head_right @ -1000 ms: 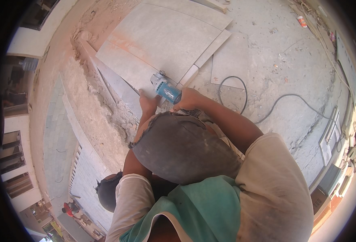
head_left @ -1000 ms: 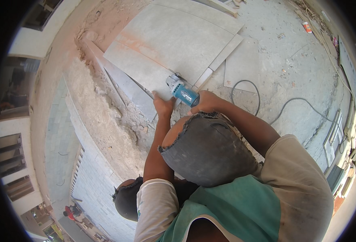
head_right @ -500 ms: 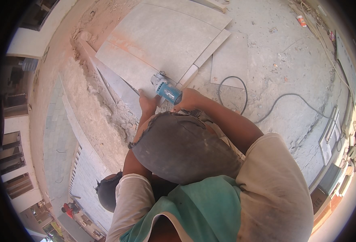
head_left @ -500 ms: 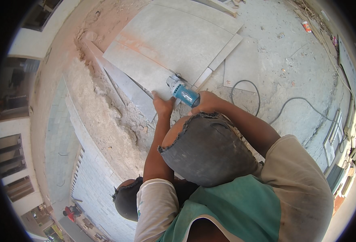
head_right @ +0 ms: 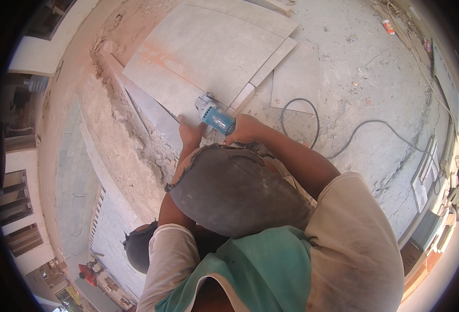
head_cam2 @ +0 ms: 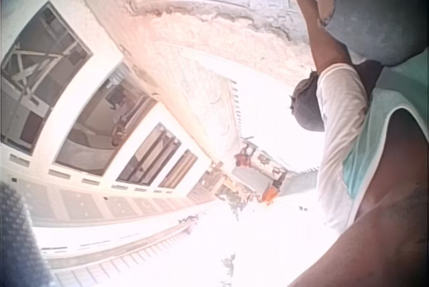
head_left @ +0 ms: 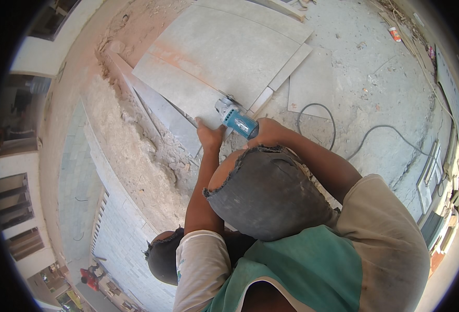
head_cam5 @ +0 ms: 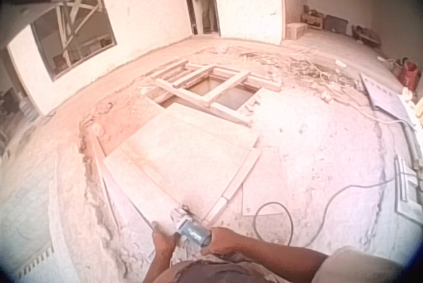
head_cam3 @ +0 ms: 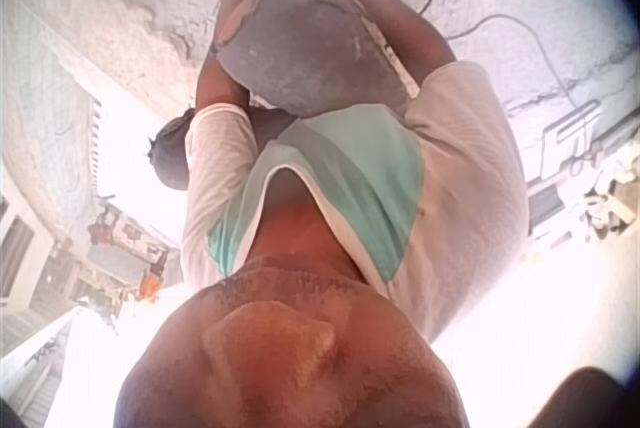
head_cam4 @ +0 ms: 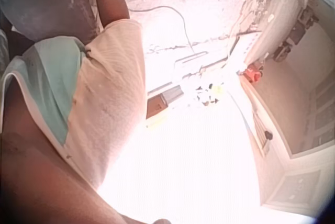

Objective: The person uses a power tool to cut a large tile, guiding the blade along a marked line while holding the tile steady by hand.

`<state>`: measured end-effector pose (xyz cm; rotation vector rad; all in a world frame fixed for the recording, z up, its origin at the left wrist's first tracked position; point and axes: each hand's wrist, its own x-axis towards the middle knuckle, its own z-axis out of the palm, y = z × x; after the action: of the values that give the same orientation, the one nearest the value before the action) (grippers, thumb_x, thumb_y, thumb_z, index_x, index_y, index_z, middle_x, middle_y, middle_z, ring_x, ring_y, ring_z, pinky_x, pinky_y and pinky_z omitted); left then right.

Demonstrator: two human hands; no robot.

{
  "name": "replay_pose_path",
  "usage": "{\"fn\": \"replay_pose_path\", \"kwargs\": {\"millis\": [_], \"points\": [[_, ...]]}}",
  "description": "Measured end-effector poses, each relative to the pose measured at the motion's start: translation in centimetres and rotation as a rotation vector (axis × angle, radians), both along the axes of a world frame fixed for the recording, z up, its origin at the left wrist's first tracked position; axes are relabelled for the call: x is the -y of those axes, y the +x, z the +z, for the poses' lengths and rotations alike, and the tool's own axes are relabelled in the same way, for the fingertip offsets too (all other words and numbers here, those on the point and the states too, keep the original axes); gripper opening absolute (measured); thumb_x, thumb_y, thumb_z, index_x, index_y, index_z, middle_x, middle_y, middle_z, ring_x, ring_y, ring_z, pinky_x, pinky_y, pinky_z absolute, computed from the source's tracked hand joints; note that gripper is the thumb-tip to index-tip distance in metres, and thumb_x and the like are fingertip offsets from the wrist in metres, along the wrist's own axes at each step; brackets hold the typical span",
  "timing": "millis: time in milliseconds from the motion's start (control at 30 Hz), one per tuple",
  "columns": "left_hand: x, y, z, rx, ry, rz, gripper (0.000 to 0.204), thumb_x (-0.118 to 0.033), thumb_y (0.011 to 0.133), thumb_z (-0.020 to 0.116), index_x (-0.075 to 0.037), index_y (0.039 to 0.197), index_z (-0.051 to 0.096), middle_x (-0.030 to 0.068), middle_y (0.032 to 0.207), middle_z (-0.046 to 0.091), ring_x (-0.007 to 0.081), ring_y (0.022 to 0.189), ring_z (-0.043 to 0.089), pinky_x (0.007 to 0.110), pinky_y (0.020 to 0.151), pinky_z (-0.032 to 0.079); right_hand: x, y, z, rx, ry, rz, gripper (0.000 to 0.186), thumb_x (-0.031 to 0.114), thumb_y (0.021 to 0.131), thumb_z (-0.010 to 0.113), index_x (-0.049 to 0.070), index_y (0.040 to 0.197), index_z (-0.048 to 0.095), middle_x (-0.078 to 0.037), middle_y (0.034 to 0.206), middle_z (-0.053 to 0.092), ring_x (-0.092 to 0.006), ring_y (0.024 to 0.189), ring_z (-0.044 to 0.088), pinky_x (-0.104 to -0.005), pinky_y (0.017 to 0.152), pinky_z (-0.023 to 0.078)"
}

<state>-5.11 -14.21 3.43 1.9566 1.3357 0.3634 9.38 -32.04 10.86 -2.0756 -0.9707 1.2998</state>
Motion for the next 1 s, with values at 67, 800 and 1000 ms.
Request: {"fn": "replay_pose_path", "kwargs": {"millis": [67,800,1000], "points": [[0.1,0.1,0.2,0.0,-0.013,0.003,0.109,-0.019,0.061,0.093,0.019,0.142,0.03,0.0343,0.127,0.057,0.0416,0.12,0.058,0.039,0.101,0.047,0.2,0.0,0.1,-0.006,0.017,-0.01,0.053,0.04,0.06,0.084,-0.002,0.09,0.069,-0.02,0.088,0.07,-0.0293,0.082,0.068,-0.0364,0.076,0.051],[-0.1,-0.2,-0.2,0.03,-0.003,-0.009,0.11,-0.021,0.061,0.092,0.02,0.142,0.029,0.0357,0.128,0.056,0.0421,0.121,0.057,0.039,0.102,0.046,1.0,-0.4,1.3,0.021,-0.013,-0.057,0.062,0.042,0.059,0.082,-0.006,0.095,0.069,-0.024,0.094,0.07,-0.033,0.088,0.069,-0.0382,0.078,0.053],[-0.2,-0.2,-0.5,0.012,0.005,-0.011,0.112,-0.024,0.061,0.092,0.019,0.142,0.029,0.0358,0.128,0.055,0.0426,0.121,0.057,0.039,0.103,0.046,1.0,-0.2,0.6,0.06,-0.034,-0.017,0.068,0.042,0.061,0.083,-0.007,0.103,0.066,-0.027,0.1,0.069,-0.0354,0.095,0.068,-0.0393,0.083,0.052]]}}
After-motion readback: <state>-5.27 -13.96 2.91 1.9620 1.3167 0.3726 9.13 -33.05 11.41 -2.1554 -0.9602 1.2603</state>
